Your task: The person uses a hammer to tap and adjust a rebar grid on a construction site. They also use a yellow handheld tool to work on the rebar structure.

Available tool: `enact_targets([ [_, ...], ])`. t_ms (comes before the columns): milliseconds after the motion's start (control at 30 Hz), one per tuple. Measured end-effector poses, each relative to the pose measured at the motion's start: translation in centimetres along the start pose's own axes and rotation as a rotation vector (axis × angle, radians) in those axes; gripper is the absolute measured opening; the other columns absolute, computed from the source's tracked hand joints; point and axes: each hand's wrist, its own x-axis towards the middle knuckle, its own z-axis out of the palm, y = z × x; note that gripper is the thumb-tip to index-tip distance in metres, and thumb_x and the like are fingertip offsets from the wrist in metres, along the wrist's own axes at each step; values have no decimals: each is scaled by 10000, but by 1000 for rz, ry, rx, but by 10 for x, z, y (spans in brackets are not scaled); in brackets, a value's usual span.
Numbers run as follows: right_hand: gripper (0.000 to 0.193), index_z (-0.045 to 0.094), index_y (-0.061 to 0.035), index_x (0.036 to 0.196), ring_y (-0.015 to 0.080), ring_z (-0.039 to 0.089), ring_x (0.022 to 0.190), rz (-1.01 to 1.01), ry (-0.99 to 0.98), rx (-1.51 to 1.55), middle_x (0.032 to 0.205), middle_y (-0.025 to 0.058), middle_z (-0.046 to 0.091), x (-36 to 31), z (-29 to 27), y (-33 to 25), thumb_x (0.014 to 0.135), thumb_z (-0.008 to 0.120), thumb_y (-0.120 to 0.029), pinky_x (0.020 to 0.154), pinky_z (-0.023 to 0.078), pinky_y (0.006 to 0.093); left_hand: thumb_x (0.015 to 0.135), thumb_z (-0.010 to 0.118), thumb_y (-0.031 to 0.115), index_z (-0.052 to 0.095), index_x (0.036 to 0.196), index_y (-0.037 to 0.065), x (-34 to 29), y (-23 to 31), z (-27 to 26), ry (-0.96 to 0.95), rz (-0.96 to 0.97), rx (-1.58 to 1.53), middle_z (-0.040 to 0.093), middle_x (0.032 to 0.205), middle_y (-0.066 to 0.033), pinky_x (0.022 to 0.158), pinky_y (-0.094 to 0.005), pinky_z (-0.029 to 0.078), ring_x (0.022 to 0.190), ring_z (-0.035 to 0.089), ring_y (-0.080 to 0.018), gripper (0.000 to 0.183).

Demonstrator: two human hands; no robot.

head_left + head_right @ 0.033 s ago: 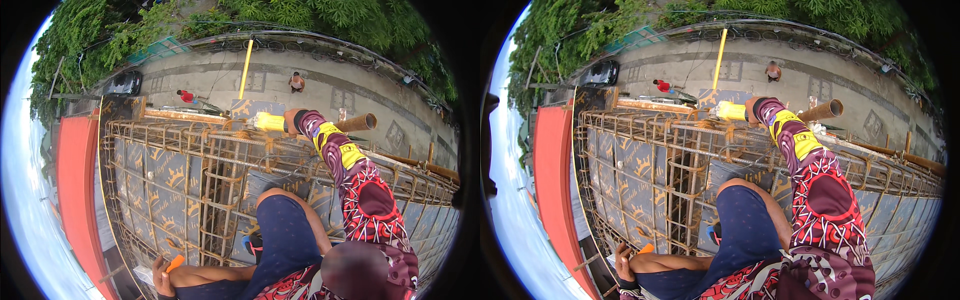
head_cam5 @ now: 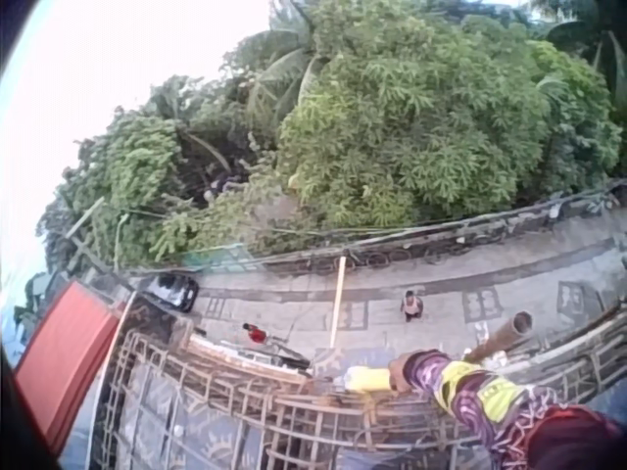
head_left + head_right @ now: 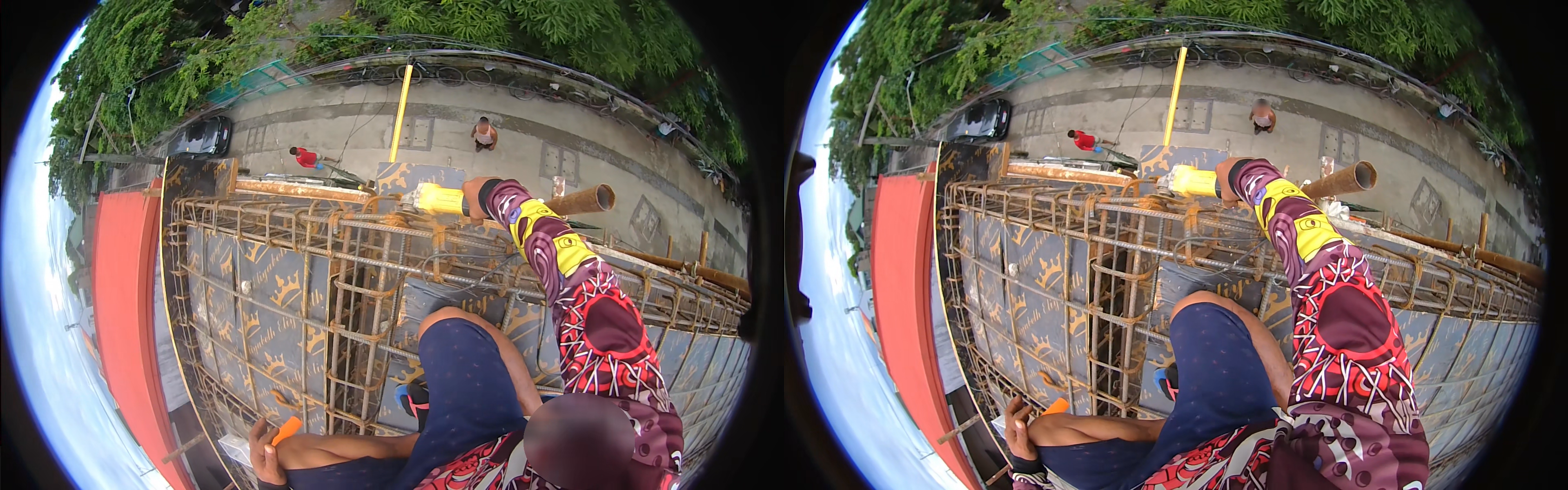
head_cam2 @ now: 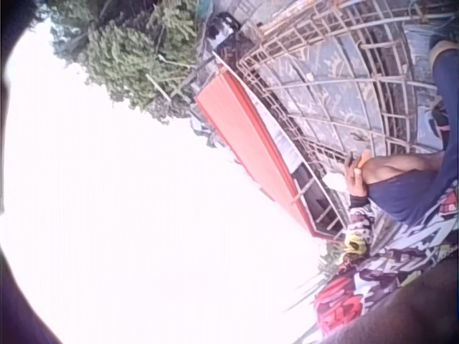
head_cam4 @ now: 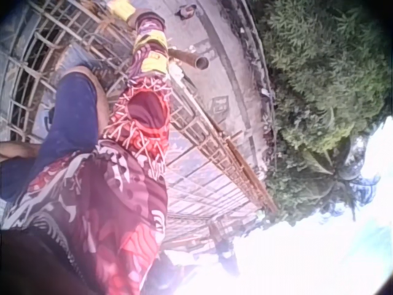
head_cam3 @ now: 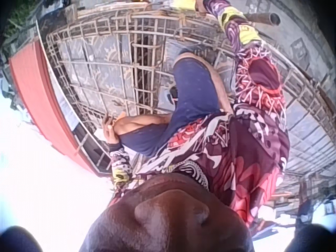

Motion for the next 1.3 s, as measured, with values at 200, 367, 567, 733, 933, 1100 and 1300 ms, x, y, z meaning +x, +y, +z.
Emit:
enact_targets([
  [200,579,696,-30,1094,310,706,925,-3,-5,22,1004,162,727,-3,-8,1,587,852,-264,788,563,417,989,470,520,663,1078,-81,5,1,4,4,-15,-4,472,1385,-241,1106,-457,310,1299,445,-344,637],
  [367,501,735,-12,1045,309,720,887,-2,41,23,990,182,731,-1,-5,1,605,835,-229,749,577,428,988,477,519,660,1084,-81,5,-5,2,-3,-4,-4,469,1393,-241,1116,-463,300,1303,445,-348,635],
  [567,509,729,-10,1060,304,721,891,-7,21,8,993,176,732,1,-3,6,614,826,-235,742,579,434,985,482,527,660,1091,-78,8,-3,4,-13,-13,-20,464,1401,-233,1112,-463,308,1308,441,-345,640],
  [733,517,727,-11,1070,304,720,901,3,32,1,1001,177,731,1,-2,5,617,824,-238,745,578,429,972,490,550,654,1099,-82,6,-7,1,-1,-56,-45,455,1409,-216,1081,-452,350,1304,441,-335,665],
  [933,601,696,-17,1121,300,712,935,9,7,-31,1031,173,725,-3,-5,4,610,853,-292,783,575,409,965,493,566,654,1100,-80,6,-3,2,5,-66,-19,466,1393,-207,1054,-440,367,1286,452,-326,680],
  [1100,528,731,-10,1060,313,720,894,0,35,2,993,189,731,-3,-2,5,599,838,-245,757,576,421,965,483,579,665,1087,-63,6,-1,3,3,-40,-18,478,1380,-208,1047,-438,370,1273,462,-324,678],
  [1300,502,740,-9,1024,319,719,888,-18,53,15,977,198,729,-1,-2,6,593,842,-243,752,576,422,970,476,578,666,1087,-62,6,0,4,-8,-44,-6,473,1385,-217,1053,-439,371,1280,459,-329,677],
])
